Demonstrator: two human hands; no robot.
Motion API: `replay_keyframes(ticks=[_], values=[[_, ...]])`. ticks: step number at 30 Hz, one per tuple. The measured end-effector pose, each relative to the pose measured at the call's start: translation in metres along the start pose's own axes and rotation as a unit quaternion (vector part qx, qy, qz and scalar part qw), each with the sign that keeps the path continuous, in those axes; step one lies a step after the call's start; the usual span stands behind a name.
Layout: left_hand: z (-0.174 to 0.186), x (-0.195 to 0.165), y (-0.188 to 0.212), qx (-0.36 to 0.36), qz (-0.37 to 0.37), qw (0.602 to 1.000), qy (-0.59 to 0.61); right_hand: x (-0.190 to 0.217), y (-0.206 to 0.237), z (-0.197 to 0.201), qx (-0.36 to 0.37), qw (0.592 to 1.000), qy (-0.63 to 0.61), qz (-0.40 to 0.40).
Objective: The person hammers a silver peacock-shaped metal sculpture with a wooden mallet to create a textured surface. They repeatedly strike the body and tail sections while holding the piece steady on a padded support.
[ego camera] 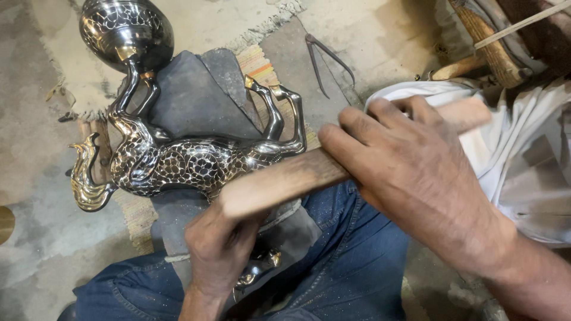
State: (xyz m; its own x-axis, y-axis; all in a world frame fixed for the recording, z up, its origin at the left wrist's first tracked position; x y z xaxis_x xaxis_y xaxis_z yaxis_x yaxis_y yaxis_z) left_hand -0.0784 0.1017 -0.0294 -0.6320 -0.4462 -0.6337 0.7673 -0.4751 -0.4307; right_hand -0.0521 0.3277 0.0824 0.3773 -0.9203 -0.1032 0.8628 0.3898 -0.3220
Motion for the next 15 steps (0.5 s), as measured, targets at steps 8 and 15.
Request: replay_keyframes(ticks=[8, 15], values=[[0.003, 0.008, 0.007, -0.008, 0.033, 0.999, 0.041, 0.000, -0.005, -0.003, 0.053, 0.990, -0.123, -0.036], [0.008, 0.003, 0.007, -0.023, 0.005, 0.999, 0.029, 0.003, -0.012, -0.005, 0.087, 0.972, -0.209, -0.058]])
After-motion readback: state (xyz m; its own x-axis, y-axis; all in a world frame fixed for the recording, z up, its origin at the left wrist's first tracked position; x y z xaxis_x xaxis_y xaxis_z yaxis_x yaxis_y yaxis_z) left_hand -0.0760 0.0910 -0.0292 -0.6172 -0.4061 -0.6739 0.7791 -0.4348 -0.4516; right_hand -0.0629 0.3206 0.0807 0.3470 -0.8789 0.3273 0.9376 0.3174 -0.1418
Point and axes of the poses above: each hand's wrist, its own y-axis away from the middle knuckle, its own z-axis out of the back of the hand, x = y × z, the point moved 5 cm from there along -y, towards the middle knuckle, and after that the axes turned 4 degrees about x, right-handed, at the moved point
